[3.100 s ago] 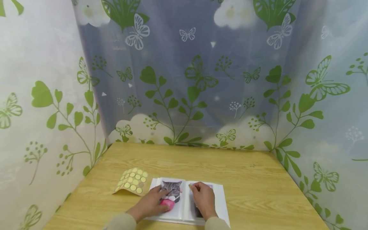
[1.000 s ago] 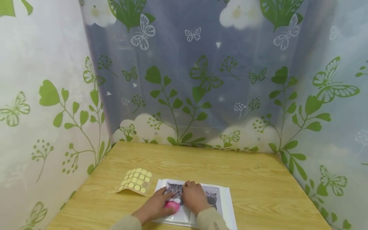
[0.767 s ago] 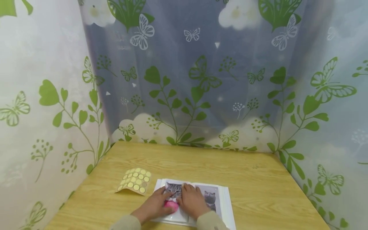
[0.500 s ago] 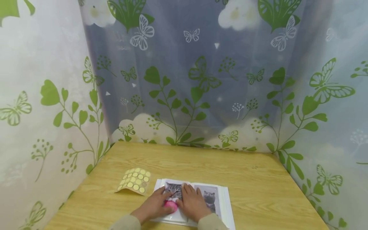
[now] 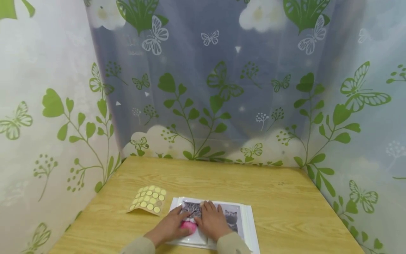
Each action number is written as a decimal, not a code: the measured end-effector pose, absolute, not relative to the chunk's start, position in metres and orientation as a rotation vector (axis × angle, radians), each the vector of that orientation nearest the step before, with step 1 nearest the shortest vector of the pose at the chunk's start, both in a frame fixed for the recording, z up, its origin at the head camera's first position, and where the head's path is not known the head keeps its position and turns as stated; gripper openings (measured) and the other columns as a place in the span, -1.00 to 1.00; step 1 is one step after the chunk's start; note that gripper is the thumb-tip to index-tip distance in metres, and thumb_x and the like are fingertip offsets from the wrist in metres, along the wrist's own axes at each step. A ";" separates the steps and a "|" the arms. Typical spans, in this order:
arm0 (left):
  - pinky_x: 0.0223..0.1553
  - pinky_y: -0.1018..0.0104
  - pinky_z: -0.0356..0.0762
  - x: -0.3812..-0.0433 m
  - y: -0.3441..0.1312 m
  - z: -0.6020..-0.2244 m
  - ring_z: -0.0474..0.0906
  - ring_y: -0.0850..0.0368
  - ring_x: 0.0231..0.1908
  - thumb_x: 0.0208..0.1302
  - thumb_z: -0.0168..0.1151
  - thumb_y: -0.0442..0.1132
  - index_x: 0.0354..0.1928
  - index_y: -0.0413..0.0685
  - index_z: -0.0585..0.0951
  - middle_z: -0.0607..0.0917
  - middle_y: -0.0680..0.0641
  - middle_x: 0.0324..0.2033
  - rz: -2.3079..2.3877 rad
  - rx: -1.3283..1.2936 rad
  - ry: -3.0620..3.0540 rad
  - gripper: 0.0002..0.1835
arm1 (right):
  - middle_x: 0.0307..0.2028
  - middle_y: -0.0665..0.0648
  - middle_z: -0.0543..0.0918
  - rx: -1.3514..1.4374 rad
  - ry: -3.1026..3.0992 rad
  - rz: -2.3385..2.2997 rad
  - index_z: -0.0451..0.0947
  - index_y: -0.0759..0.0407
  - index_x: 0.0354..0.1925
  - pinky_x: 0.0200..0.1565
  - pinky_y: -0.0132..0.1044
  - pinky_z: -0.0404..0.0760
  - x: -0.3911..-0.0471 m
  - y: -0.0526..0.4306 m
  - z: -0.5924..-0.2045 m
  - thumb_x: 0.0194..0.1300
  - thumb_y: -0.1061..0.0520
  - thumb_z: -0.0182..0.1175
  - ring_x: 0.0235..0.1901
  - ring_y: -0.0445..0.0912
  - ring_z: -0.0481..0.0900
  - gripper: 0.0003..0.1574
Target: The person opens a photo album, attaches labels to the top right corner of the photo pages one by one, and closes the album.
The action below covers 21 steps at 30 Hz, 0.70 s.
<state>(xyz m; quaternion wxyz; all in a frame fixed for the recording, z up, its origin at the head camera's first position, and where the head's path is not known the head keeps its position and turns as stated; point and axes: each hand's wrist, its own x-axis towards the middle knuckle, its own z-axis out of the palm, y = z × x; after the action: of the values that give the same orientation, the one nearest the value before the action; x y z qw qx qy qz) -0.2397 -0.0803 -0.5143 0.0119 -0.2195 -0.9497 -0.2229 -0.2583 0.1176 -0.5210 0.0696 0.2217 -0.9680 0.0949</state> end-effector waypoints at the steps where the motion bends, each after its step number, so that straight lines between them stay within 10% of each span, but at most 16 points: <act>1: 0.25 -0.23 0.34 -0.240 -0.081 -0.514 0.29 -0.38 0.31 0.16 0.40 0.12 0.30 -0.15 0.50 0.32 -0.44 0.33 -0.698 -0.683 -2.964 -0.26 | 0.34 0.34 0.39 0.664 -2.917 0.293 0.35 0.40 0.33 0.33 0.28 0.20 -0.259 0.117 -0.520 0.48 -0.20 0.00 0.36 0.24 0.28 -0.21; 21: 0.27 -0.23 0.31 -0.239 -0.081 -0.514 0.25 -0.36 0.34 0.13 0.41 0.13 0.30 -0.12 0.51 0.31 -0.45 0.34 -0.721 -0.691 -2.970 -0.25 | 0.35 0.38 0.35 0.709 -2.934 0.255 0.36 0.43 0.32 0.32 0.26 0.23 -0.263 0.097 -0.516 0.48 -0.19 -0.02 0.36 0.24 0.28 -0.21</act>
<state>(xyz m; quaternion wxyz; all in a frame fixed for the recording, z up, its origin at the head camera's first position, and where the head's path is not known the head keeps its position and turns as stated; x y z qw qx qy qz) -0.2391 -0.0810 -0.5137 0.0041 -0.2206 -0.9478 -0.2300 -0.2632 0.0971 -0.5161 0.0560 0.2335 -0.9671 0.0840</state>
